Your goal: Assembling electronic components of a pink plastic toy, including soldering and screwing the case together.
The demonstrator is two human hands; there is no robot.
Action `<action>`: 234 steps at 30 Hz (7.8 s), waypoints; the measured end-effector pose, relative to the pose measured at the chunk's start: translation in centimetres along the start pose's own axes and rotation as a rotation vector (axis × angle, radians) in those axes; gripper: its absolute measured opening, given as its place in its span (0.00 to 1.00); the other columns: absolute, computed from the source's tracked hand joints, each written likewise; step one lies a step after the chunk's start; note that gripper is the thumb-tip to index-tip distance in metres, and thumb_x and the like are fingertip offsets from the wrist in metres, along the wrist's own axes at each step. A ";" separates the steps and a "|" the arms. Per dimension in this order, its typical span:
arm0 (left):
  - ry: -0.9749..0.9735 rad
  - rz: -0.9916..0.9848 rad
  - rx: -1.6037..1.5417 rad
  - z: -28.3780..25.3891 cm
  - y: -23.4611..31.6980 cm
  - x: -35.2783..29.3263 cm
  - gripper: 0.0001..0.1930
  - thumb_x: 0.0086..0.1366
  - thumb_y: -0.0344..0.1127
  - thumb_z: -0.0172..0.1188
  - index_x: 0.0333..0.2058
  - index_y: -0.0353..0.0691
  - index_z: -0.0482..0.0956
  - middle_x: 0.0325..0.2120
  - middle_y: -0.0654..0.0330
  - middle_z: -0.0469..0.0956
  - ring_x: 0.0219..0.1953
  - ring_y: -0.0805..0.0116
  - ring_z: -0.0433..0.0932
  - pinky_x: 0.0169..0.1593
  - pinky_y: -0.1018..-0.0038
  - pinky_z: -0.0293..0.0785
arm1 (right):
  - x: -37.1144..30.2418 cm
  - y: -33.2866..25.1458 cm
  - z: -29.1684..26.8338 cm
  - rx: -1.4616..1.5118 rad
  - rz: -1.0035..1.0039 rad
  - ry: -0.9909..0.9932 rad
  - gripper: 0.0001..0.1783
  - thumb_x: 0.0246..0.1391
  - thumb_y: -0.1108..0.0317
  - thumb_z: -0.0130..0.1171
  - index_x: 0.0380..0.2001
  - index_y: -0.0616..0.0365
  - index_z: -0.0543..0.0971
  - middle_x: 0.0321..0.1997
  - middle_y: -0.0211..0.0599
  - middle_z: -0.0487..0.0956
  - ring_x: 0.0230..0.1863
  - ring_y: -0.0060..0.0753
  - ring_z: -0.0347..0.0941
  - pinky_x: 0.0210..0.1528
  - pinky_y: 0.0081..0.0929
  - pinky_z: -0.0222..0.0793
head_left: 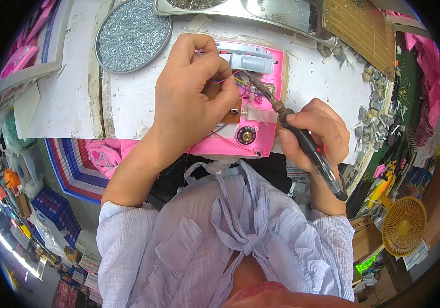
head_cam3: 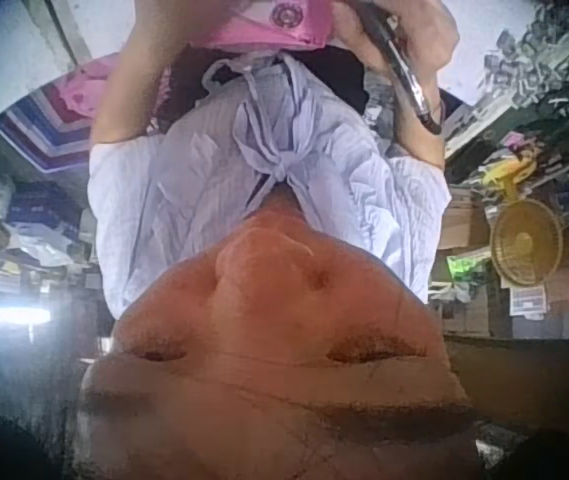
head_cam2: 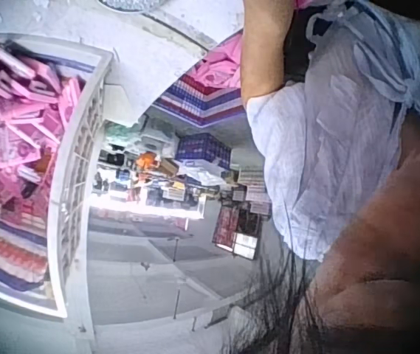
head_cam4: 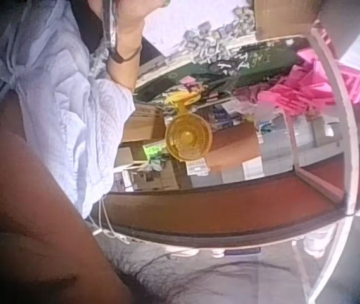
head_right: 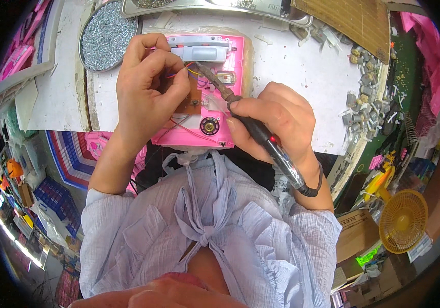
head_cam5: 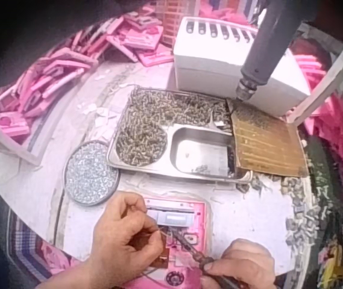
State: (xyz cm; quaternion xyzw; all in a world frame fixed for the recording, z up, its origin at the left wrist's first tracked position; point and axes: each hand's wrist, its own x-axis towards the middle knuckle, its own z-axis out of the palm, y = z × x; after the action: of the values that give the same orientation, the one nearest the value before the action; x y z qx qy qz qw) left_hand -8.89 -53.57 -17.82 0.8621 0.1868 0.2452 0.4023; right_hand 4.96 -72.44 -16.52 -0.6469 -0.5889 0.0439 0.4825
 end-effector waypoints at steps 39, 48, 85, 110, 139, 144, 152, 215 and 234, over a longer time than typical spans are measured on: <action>0.052 0.048 0.050 0.7 0.1 0.0 0.05 0.50 0.21 0.65 0.27 0.34 0.78 0.38 0.56 0.72 0.31 0.70 0.75 0.32 0.76 0.72 | 0.9 0.6 -0.5 0.030 -0.001 -0.032 0.18 0.39 0.78 0.72 0.37 0.61 0.80 0.23 0.35 0.80 0.17 0.32 0.70 0.20 0.26 0.63; 0.047 0.026 0.042 0.7 0.3 -0.1 0.06 0.51 0.21 0.66 0.28 0.34 0.79 0.39 0.56 0.72 0.32 0.69 0.75 0.33 0.76 0.73 | 1.0 0.7 -0.3 0.044 0.011 -0.021 0.18 0.40 0.78 0.73 0.37 0.60 0.79 0.24 0.35 0.80 0.17 0.31 0.70 0.20 0.26 0.63; 0.051 0.045 0.100 1.1 0.5 -0.2 0.06 0.52 0.21 0.66 0.28 0.34 0.78 0.38 0.55 0.72 0.31 0.69 0.76 0.32 0.75 0.73 | -0.4 0.2 -1.8 0.072 0.029 0.034 0.19 0.43 0.76 0.74 0.39 0.64 0.78 0.25 0.40 0.82 0.19 0.30 0.73 0.19 0.23 0.65; -0.420 0.290 0.053 0.5 1.8 -0.8 0.09 0.56 0.27 0.69 0.36 0.39 0.82 0.36 0.57 0.80 0.37 0.57 0.81 0.40 0.68 0.79 | -2.5 -0.5 1.2 0.227 0.334 0.230 0.29 0.43 0.82 0.72 0.52 0.61 0.78 0.38 0.39 0.81 0.35 0.31 0.80 0.38 0.23 0.75; -0.494 0.314 -0.045 -0.5 0.6 -1.2 0.12 0.50 0.22 0.69 0.34 0.37 0.78 0.40 0.56 0.75 0.37 0.58 0.80 0.40 0.68 0.78 | -4.3 -2.8 -3.8 0.245 0.335 -0.040 0.12 0.43 0.74 0.68 0.34 0.61 0.81 0.18 0.32 0.74 0.17 0.28 0.66 0.21 0.26 0.59; -0.505 0.315 -0.040 -0.7 0.6 -1.3 0.12 0.50 0.22 0.69 0.34 0.36 0.78 0.40 0.55 0.75 0.39 0.57 0.80 0.41 0.67 0.78 | -3.4 -2.9 -3.3 0.193 0.276 -0.104 0.13 0.39 0.75 0.68 0.33 0.58 0.81 0.19 0.32 0.76 0.17 0.31 0.67 0.21 0.28 0.60; -0.510 0.338 -0.050 -0.7 0.4 -1.3 0.14 0.49 0.22 0.69 0.36 0.37 0.78 0.40 0.55 0.76 0.40 0.55 0.80 0.42 0.66 0.78 | -3.0 -2.8 -2.9 0.193 0.268 -0.136 0.13 0.38 0.76 0.68 0.33 0.58 0.82 0.19 0.31 0.76 0.17 0.32 0.67 0.21 0.28 0.60; -0.480 0.354 -0.036 -0.3 0.5 -1.4 0.12 0.48 0.22 0.68 0.33 0.38 0.78 0.39 0.57 0.76 0.38 0.57 0.80 0.39 0.68 0.78 | -3.3 -2.5 -3.3 0.162 0.237 -0.163 0.12 0.42 0.72 0.67 0.32 0.64 0.80 0.18 0.32 0.73 0.17 0.27 0.64 0.20 0.26 0.54; -0.490 0.369 -0.021 -0.4 0.6 -1.2 0.11 0.49 0.22 0.67 0.32 0.37 0.78 0.39 0.56 0.76 0.38 0.57 0.80 0.40 0.68 0.78 | -4.1 -3.4 -5.0 0.232 0.421 -0.039 0.12 0.43 0.72 0.68 0.35 0.61 0.81 0.21 0.34 0.77 0.18 0.26 0.69 0.22 0.23 0.60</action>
State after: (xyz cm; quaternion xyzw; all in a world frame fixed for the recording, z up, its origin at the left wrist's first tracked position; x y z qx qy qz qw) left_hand -10.03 -54.34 -17.46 0.9107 -0.0781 0.1011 0.3928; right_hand 4.41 -79.14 -13.61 -0.6945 -0.4414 0.2235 0.5223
